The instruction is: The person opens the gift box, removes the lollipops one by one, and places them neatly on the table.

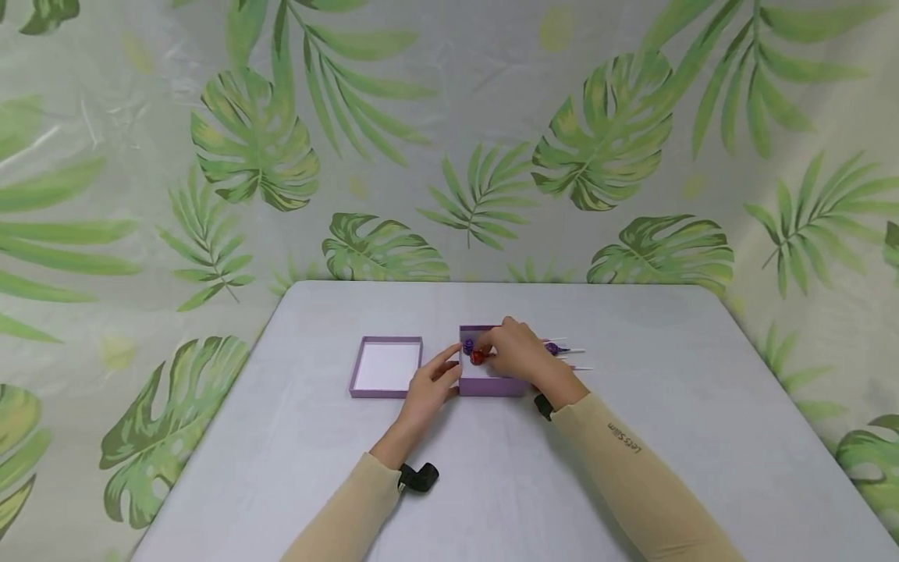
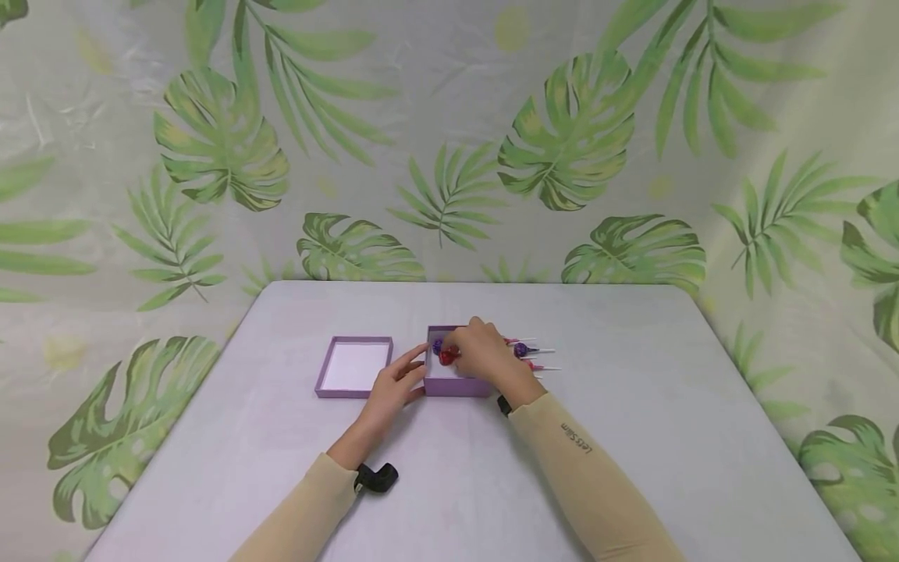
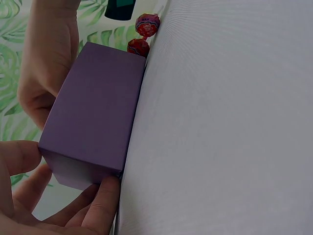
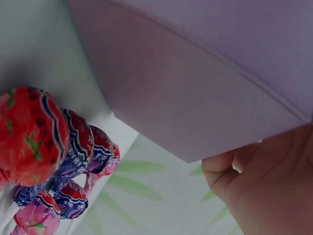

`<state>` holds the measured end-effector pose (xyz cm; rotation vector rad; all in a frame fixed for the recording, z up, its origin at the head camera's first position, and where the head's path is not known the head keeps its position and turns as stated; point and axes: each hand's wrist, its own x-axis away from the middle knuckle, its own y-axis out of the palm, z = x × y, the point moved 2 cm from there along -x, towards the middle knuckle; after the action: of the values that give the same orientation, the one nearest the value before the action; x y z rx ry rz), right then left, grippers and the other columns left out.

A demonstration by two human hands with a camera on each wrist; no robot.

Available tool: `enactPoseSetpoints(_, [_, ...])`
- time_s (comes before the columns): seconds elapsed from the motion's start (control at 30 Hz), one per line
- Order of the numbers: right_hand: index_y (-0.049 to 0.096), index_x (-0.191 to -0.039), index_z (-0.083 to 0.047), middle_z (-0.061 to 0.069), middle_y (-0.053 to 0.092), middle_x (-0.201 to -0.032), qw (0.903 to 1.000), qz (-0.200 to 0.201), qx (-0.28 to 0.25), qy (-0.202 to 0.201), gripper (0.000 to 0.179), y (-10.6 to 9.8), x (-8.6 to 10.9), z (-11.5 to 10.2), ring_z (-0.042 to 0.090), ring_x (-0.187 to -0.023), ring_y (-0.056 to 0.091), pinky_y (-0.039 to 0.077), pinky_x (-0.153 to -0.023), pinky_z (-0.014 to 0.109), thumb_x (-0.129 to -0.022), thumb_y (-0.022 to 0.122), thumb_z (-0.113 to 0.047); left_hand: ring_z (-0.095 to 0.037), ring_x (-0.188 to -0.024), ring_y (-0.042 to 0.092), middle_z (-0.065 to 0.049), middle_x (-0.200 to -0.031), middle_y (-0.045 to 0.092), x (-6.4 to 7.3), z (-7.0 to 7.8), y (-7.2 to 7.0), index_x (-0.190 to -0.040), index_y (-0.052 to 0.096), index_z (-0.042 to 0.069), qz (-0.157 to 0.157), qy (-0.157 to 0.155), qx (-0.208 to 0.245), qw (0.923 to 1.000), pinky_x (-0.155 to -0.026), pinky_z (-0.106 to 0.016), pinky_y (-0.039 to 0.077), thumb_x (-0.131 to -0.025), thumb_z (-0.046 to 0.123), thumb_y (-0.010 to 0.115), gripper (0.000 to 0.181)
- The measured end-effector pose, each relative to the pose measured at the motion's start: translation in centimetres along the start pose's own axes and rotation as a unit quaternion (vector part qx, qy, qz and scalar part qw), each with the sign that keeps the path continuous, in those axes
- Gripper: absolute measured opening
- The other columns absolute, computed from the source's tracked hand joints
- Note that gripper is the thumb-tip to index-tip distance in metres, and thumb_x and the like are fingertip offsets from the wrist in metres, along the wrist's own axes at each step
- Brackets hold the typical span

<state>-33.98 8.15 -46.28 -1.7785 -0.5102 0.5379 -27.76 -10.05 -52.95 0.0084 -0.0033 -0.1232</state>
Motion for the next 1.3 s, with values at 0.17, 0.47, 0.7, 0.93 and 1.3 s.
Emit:
enactPoseSetpoints(0.17, [0.081, -0.096, -0.017, -0.002, 0.072, -0.089, 0.9985, -0.011, 0.039, 0.037, 0.014, 0.2, -0.2, 0.0, 0.023, -0.083, 0.051, 0.045, -0.075, 0.044, -0.083, 0.077, -0.012, -0.03, -0.122, 0.056, -0.022, -0.14, 0.055, 0.0, 0.1, 0.0, -0.148, 0.054, 0.023, 0.002, 0.002, 0.001, 1.0, -0.096, -0.042, 0.054, -0.103, 0.021, 0.06, 0.045])
enactPoseSetpoints(0.47, [0.071, -0.067, -0.019, -0.005, 0.062, -0.071, 0.9926, -0.015, 0.083, 0.088, 0.018, 0.8, 0.0, 0.3, 0.024, -0.078, 0.049, 0.042, -0.071, 0.044, -0.081, 0.08, -0.011, -0.027, -0.122, 0.056, -0.02, -0.139, 0.056, 0.1, -0.1, 0.1, -0.147, 0.055, 0.023, 0.002, 0.0, 0.0, 1.0, -0.096, -0.04, 0.054, -0.104, 0.02, 0.059, 0.044])
enactPoseSetpoints(0.7, [0.065, -0.062, -0.021, -0.006, 0.058, -0.065, 0.9922, -0.004, 0.083, 0.093, 0.025, 0.8, -0.2, 0.3, 0.024, -0.076, 0.049, 0.043, -0.07, 0.044, -0.082, 0.079, -0.016, -0.026, -0.119, 0.058, -0.019, -0.136, 0.057, 0.0, -0.1, 0.2, -0.146, 0.057, 0.023, 0.008, 0.006, 0.001, 1.0, -0.093, -0.037, 0.056, -0.103, 0.018, 0.059, 0.043])
enactPoseSetpoints(0.93, [0.075, -0.077, -0.019, -0.006, 0.067, -0.076, 0.9966, 0.022, 0.019, 0.076, 0.011, 0.0, 0.3, -0.1, 0.022, -0.077, 0.057, 0.05, -0.072, 0.043, -0.086, 0.076, -0.013, -0.026, -0.122, 0.057, -0.018, -0.138, 0.056, 0.4, -0.1, 0.1, -0.145, 0.057, 0.026, 0.003, 0.001, -0.004, 1.0, -0.094, -0.038, 0.055, -0.103, 0.021, 0.06, 0.043])
enactPoseSetpoints(1.3, [0.081, -0.094, -0.013, -0.005, 0.071, -0.084, 0.9919, 0.069, -0.074, 0.076, 0.007, -0.6, 1.1, -0.2, 0.013, -0.072, 0.058, 0.049, -0.063, 0.031, -0.088, 0.078, -0.014, -0.027, -0.122, 0.057, -0.02, -0.141, 0.055, 0.5, 0.1, 0.1, -0.146, 0.055, 0.025, 0.001, 0.002, -0.013, 0.9999, -0.096, -0.041, 0.054, -0.103, 0.024, 0.061, 0.044])
